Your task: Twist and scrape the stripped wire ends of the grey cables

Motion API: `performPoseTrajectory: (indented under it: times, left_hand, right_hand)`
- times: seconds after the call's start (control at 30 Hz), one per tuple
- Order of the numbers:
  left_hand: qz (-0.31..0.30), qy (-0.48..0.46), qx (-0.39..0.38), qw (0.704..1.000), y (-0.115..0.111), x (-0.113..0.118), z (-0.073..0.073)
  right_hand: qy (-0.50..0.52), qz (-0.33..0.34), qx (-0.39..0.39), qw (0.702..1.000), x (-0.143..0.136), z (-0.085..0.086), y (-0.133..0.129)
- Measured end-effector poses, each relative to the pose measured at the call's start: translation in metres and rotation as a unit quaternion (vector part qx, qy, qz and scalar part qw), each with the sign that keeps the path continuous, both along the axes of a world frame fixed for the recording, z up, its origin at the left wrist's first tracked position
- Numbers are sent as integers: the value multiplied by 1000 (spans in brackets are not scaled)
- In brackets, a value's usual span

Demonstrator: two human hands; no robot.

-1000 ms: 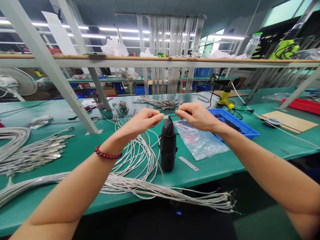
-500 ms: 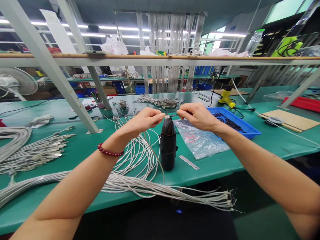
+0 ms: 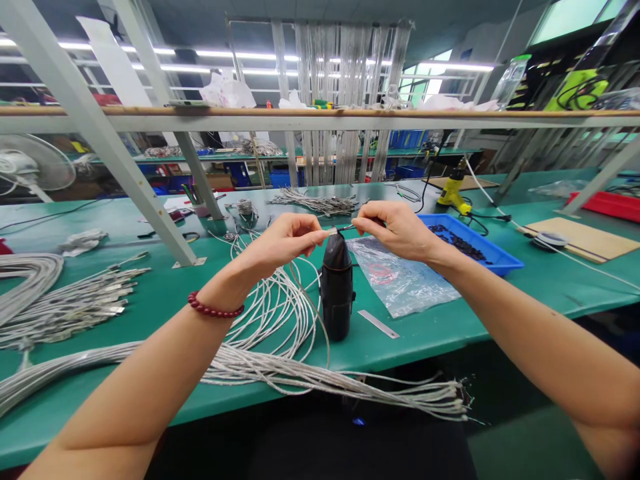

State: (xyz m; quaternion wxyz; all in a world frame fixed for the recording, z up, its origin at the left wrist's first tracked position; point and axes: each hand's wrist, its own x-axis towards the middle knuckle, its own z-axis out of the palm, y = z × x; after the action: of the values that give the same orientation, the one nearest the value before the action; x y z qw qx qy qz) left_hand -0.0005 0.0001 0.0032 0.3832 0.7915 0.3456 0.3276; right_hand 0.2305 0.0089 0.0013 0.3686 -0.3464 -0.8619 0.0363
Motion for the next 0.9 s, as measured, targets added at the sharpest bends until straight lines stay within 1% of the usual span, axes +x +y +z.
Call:
performPoseTrajectory:
  times: [0.17, 0.27, 0.4, 0.53, 0.67, 0.9]
  left_hand:
    - [10, -11, 9, 1000, -3, -3, -4]
    - [11, -13, 9, 1000, -4, -3, -4]
    - [10, -24, 15, 1000, 1, -1, -6]
    - [12, -5, 32, 999, 5, 0, -8]
    - [3, 7, 42, 999, 5, 1, -8]
    - [14, 9, 28, 999, 2, 2, -8]
  right_hand:
    - [-19, -11, 21, 1000, 0, 4, -5]
    - [-38, -10, 20, 999, -1, 5, -4]
    - [-31, -9, 12, 999, -2, 5, -1]
    - [-29, -17, 3, 999, -2, 5, 2]
    - [-31, -23, -2, 999, -1, 3, 4]
    - [-29, -18, -6, 999, -1, 0, 7]
